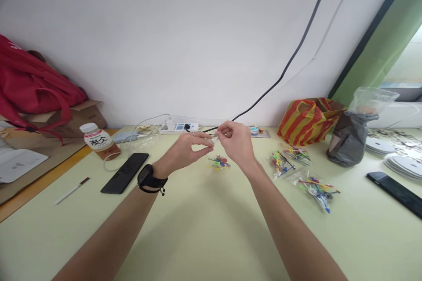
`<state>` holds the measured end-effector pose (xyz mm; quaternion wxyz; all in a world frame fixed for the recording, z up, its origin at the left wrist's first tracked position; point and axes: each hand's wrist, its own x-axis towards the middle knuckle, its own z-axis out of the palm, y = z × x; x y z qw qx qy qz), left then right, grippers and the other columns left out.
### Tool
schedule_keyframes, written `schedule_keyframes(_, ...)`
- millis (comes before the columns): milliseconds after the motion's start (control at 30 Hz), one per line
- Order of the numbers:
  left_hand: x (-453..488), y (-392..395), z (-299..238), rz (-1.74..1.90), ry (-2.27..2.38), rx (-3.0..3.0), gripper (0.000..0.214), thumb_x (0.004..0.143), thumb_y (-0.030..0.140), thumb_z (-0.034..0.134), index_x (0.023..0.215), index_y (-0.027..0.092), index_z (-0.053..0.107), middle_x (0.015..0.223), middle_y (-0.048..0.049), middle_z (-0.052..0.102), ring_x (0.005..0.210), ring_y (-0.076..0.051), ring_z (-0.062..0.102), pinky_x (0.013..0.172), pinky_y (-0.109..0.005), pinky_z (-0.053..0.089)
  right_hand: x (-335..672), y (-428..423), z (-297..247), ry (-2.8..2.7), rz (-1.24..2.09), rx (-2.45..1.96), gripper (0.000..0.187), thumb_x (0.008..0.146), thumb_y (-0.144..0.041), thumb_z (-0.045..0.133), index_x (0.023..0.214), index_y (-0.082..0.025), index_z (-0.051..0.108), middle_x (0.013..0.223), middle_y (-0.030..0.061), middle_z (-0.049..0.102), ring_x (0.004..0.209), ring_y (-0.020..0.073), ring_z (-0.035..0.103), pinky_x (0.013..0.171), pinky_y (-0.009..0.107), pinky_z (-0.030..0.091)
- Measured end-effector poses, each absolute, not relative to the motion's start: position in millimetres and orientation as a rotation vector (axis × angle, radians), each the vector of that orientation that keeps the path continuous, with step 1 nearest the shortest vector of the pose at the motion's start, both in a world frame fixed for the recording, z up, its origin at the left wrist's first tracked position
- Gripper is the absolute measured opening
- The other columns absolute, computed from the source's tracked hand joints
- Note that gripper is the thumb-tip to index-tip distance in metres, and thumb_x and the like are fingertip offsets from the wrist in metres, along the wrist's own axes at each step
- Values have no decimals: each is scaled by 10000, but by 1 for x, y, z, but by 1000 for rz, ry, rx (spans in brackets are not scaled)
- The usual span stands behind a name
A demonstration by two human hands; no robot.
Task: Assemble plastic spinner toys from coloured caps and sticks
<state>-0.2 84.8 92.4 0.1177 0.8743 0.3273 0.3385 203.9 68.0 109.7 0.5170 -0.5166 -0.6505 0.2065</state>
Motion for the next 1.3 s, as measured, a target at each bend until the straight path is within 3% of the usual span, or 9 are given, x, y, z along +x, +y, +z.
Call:
schedule_keyframes(133,-1,84,95,978,939,2549,154,960,317,680,980,302,832,1271,-22,749,1001,-221,746,932,-370,554,207,69,108,-1624,573,-1309,92,821,-266,697,804,-182,729,810,51,771,517,149,629,519,285,480)
schedule_keyframes(333,1,81,100,977,842,2592,168,963,256,666,951,296,829,1222,-11,765,991,-215,737,940,-369,545,202,68,103,-1945,327,-1316,150,834,-166,623,796,-229,754,811,0,778,585,143,611,615,286,434)
schedule_keyframes(500,-3,80,105,933,930,2570,135,952,294,684,926,273,815,1252,-24,743,855,-172,716,814,-328,544,202,67,106,-1823,477,-1266,122,826,-215,640,863,-205,756,861,25,775,544,124,565,563,274,420)
schedule_keyframes(633,-4,79,108,906,921,2531,145,947,333,695,890,275,815,1243,-21,747,918,-187,713,811,-322,534,202,67,108,-1645,782,-1259,148,808,-256,661,889,-173,753,808,54,761,583,144,606,530,260,435)
schedule_keyframes(833,-3,79,111,893,838,2532,154,953,291,683,893,289,825,1120,-12,767,955,-202,710,869,-332,520,195,69,102,-1710,783,-1148,70,781,-177,649,827,-180,701,852,49,766,779,176,701,685,272,520)
schedule_keyframes(1033,-8,78,115,853,925,2574,153,952,331,677,898,297,816,1173,-11,725,944,-194,686,867,-334,502,197,68,98,-1864,720,-1184,78,842,-211,619,878,-197,687,869,17,768,521,100,557,509,226,393)
schedule_keyframes(1300,-7,74,119,839,912,2571,179,963,278,650,881,290,808,1160,-1,746,892,-181,672,804,-323,489,207,71,99,-2000,590,-1084,169,910,-248,589,977,-219,741,954,4,788,544,94,516,549,221,371)
